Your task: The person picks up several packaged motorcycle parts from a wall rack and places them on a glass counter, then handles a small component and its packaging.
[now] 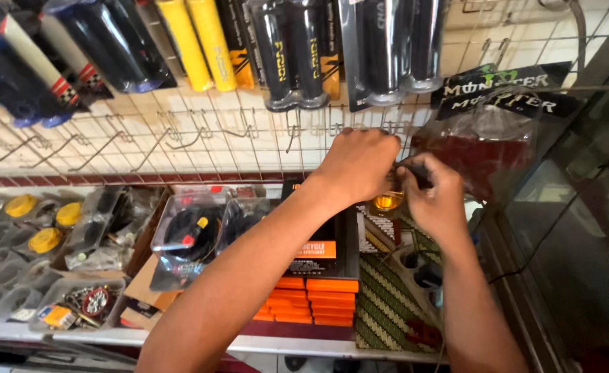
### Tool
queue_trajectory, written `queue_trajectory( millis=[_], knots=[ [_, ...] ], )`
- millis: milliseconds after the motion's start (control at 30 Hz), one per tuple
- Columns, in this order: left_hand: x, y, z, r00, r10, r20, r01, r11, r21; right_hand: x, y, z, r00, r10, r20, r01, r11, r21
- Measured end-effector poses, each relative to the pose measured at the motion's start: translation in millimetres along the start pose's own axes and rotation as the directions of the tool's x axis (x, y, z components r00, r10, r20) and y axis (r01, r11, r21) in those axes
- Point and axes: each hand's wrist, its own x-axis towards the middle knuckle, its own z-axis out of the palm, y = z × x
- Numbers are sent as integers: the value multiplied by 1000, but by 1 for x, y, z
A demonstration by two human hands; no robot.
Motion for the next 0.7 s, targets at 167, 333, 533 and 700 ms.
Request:
queue_trajectory(
  millis=[167, 333, 533, 700],
  knots=[
    [15, -9, 6, 997, 53, -56, -52, 998, 20, 1, 1, -3, 997, -74, -12, 75, 997, 32],
    [29, -15, 13, 996, 80, -29, -76, 989, 127, 10, -2, 8, 998, -21, -67, 9, 984, -176],
    [56, -29, 28, 994, 100, -43, -87, 966, 245, 27, 5, 34, 978, -22, -209, -29, 971, -237],
    [76, -23, 41, 999, 40, 3, -40, 962, 272, 14, 18, 52, 941, -180, -286, 95, 954, -286]
  ],
)
